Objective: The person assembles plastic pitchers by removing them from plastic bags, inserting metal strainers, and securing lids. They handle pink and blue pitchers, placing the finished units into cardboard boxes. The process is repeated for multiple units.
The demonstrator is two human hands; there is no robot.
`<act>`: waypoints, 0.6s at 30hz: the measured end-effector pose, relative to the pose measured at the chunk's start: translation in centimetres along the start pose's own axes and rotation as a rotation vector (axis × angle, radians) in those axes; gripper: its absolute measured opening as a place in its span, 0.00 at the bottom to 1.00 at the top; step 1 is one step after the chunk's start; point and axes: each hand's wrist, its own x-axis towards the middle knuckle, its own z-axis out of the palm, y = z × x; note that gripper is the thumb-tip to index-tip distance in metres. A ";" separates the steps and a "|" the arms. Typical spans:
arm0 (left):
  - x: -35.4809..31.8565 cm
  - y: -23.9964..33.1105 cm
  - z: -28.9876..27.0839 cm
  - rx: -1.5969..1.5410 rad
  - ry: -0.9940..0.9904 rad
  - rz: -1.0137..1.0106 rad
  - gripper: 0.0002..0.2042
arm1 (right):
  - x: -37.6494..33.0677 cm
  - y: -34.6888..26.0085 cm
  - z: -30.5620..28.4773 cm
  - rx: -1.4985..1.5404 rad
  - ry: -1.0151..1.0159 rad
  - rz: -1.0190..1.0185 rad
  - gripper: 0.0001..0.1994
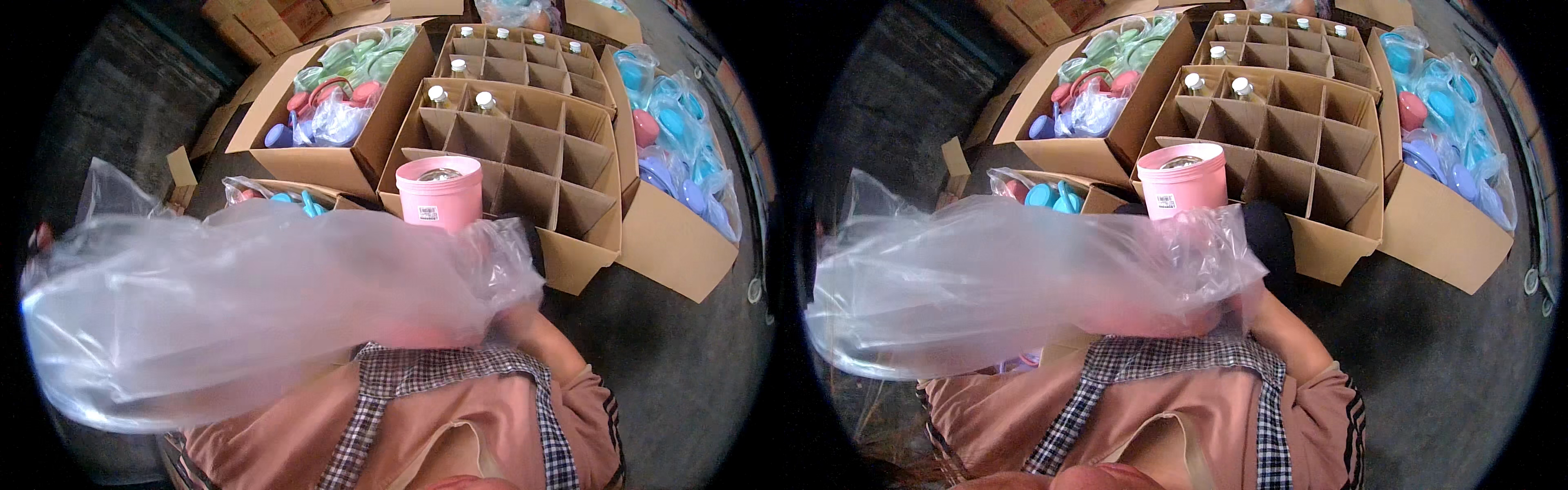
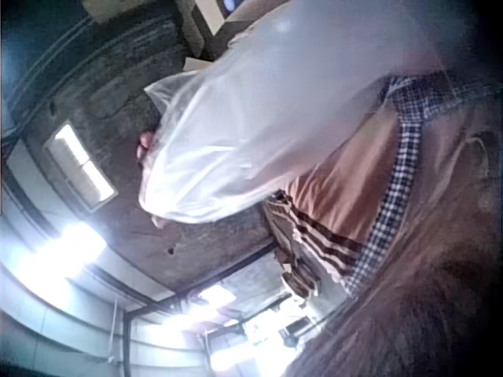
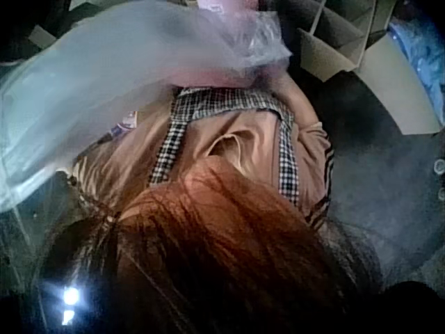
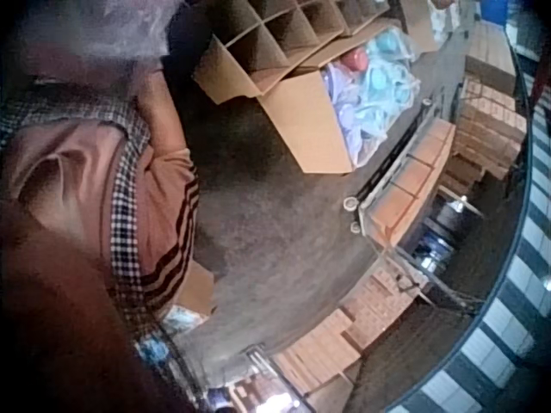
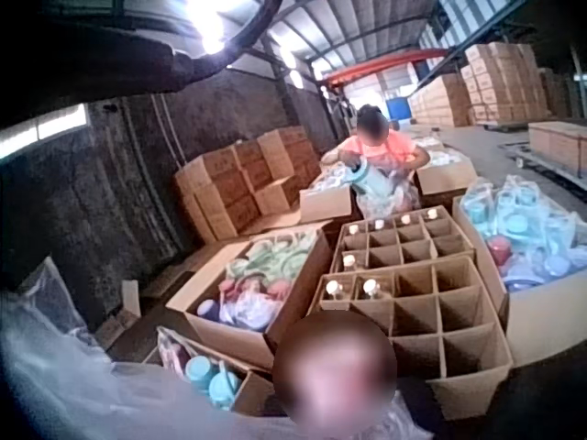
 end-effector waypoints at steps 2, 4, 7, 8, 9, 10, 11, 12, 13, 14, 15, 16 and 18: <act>-0.3 -0.6 0.6 -0.009 0.044 -0.013 0.23 | 0.4 0.4 0.6 0.024 -0.034 0.021 0.20; -0.6 0.5 0.8 0.041 0.137 -0.014 0.23 | 1.0 0.5 1.4 0.067 -0.107 0.040 0.21; 0.6 0.1 0.7 0.094 0.344 -0.025 0.23 | 1.0 0.7 0.9 0.108 -0.172 0.090 0.21; 1.5 0.1 0.6 0.130 0.422 -0.021 0.23 | 0.8 0.4 0.7 0.126 -0.208 0.103 0.21; 2.4 -0.5 0.1 0.177 0.501 -0.011 0.22 | 0.5 0.2 0.5 0.133 -0.243 0.122 0.21; 3.6 -1.5 -0.4 0.258 0.536 0.013 0.22 | 0.1 -0.2 0.2 0.130 -0.275 0.140 0.22; 4.5 -3.2 -2.3 0.476 0.435 0.211 0.19 | -0.3 -0.8 0.3 0.127 -0.316 0.155 0.22; 4.0 -4.8 -7.1 0.831 0.472 0.290 0.17 | -0.4 -1.1 0.9 0.141 -0.385 0.175 0.22; 3.3 -9.0 -12.1 1.125 0.556 0.353 0.15 | -1.1 -1.6 0.7 0.113 -0.399 0.215 0.22; 2.3 -11.2 -11.5 0.762 0.692 0.238 0.15 | -1.5 -2.4 0.7 0.096 -0.415 0.245 0.22; -0.6 -12.3 -11.1 1.047 0.551 0.340 0.13 | -2.0 -4.8 1.4 0.090 -0.394 0.361 0.25; -3.8 -14.0 -10.3 1.297 0.389 0.448 0.10 | -3.3 -4.2 1.2 0.110 -0.298 0.356 0.28; -12.9 -18.0 -9.4 1.760 -0.232 0.047 0.02 | -4.7 -5.3 0.7 0.168 -0.145 0.473 0.31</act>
